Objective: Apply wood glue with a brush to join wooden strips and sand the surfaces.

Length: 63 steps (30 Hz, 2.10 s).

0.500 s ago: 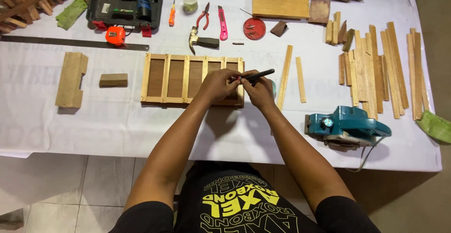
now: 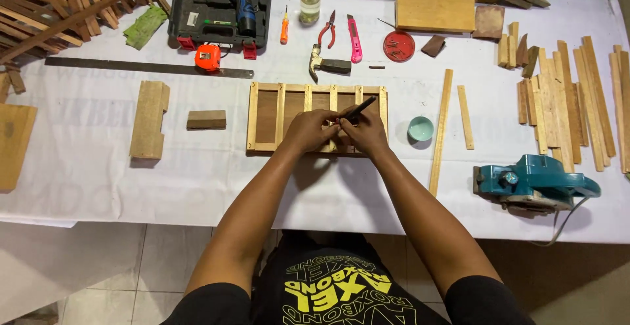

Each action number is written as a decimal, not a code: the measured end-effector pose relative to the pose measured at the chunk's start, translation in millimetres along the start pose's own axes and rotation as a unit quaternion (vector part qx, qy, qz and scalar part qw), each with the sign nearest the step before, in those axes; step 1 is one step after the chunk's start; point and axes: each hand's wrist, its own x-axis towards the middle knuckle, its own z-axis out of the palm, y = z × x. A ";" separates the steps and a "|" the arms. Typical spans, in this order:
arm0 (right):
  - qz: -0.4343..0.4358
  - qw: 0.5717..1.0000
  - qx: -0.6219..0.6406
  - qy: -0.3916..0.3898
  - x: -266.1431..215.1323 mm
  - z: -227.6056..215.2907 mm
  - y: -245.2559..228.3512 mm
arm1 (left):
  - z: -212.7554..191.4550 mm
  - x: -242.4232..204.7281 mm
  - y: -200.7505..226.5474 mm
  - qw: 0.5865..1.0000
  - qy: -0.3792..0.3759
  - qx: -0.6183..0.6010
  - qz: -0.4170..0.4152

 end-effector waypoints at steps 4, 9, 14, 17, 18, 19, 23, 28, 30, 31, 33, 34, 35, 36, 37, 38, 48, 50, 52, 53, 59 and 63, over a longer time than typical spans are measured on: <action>-0.066 0.997 0.027 0.024 22.0 13.2 24.3 | 5.7 19.9 -26.4 0.998 0.018 0.021 0.064; -0.092 0.995 0.019 0.026 42.1 13.5 15.0 | 6.3 48.1 -49.3 0.994 0.051 -0.004 0.101; -0.187 0.977 -0.083 0.059 51.7 11.1 18.8 | 1.0 70.1 -52.8 0.984 0.067 0.030 0.161; -0.211 0.969 -0.112 0.066 47.5 7.1 20.4 | 0.1 75.0 -50.4 0.976 0.066 0.077 0.192; -0.221 0.965 -0.127 0.064 44.8 5.3 20.0 | -1.0 74.8 -48.5 0.974 0.058 0.088 0.201; -0.223 0.964 -0.127 0.066 39.9 4.4 21.6 | -1.5 70.6 -45.8 0.973 0.060 0.090 0.203; -0.196 0.972 -0.125 0.026 10.5 -0.3 18.6 | 2.9 51.4 -40.0 0.982 -0.029 0.098 0.161; -0.184 0.976 -0.117 -0.010 -24.0 -3.6 11.3 | 5.4 12.2 -22.1 0.981 -0.064 0.126 0.136; -0.104 0.984 -0.139 -0.030 -32.6 -6.6 2.3 | 8.8 5.4 -21.5 0.979 -0.088 0.117 0.143; -0.105 0.984 -0.138 -0.028 -30.1 -6.9 8.1 | 8.8 5.0 -20.6 0.979 -0.088 0.118 0.144; -0.110 0.991 -0.019 -0.068 -24.7 -6.4 19.6 | 9.2 3.3 -20.6 0.976 -0.093 0.140 0.142; -0.112 0.991 -0.021 -0.068 -19.1 -7.3 19.6 | 7.1 5.6 -19.7 0.976 -0.090 0.140 0.142; -0.109 0.991 -0.037 -0.066 -13.0 -8.1 19.7 | 5.0 8.4 -19.1 0.976 -0.095 0.137 0.141; -0.105 0.991 -0.050 -0.063 -8.4 -7.3 21.1 | 3.5 10.0 -19.4 0.976 -0.103 0.134 0.138; -0.106 0.991 -0.050 -0.063 -2.4 -6.8 20.4 | 4.2 14.9 -22.5 0.976 -0.102 0.135 0.138; -0.096 0.993 -0.044 -0.058 5.1 -6.0 19.5 | 4.3 21.1 -26.3 0.976 -0.080 0.151 0.131; -0.232 0.958 -0.161 0.043 69.5 2.0 23.8 | -5.9 89.7 -55.7 0.974 0.035 0.141 0.176; -0.247 0.957 -0.146 0.043 68.6 3.9 31.0 | -4.7 90.4 -55.1 0.972 0.038 0.144 0.182; -0.263 0.955 -0.129 0.043 57.9 5.0 33.0 | -2.1 83.4 -52.9 0.970 0.042 0.148 0.188; -0.251 0.959 -0.123 0.040 49.3 4.6 31.1 | -0.7 78.2 -50.8 0.969 0.028 0.154 0.190; -0.177 0.975 -0.131 0.004 -1.4 -2.6 23.4 | 11.2 37.6 -43.6 0.962 -0.032 0.161 0.217; -0.135 0.986 -0.089 -0.044 -19.4 -6.6 21.2 | 13.5 19.7 -41.5 0.966 -0.082 0.121 0.215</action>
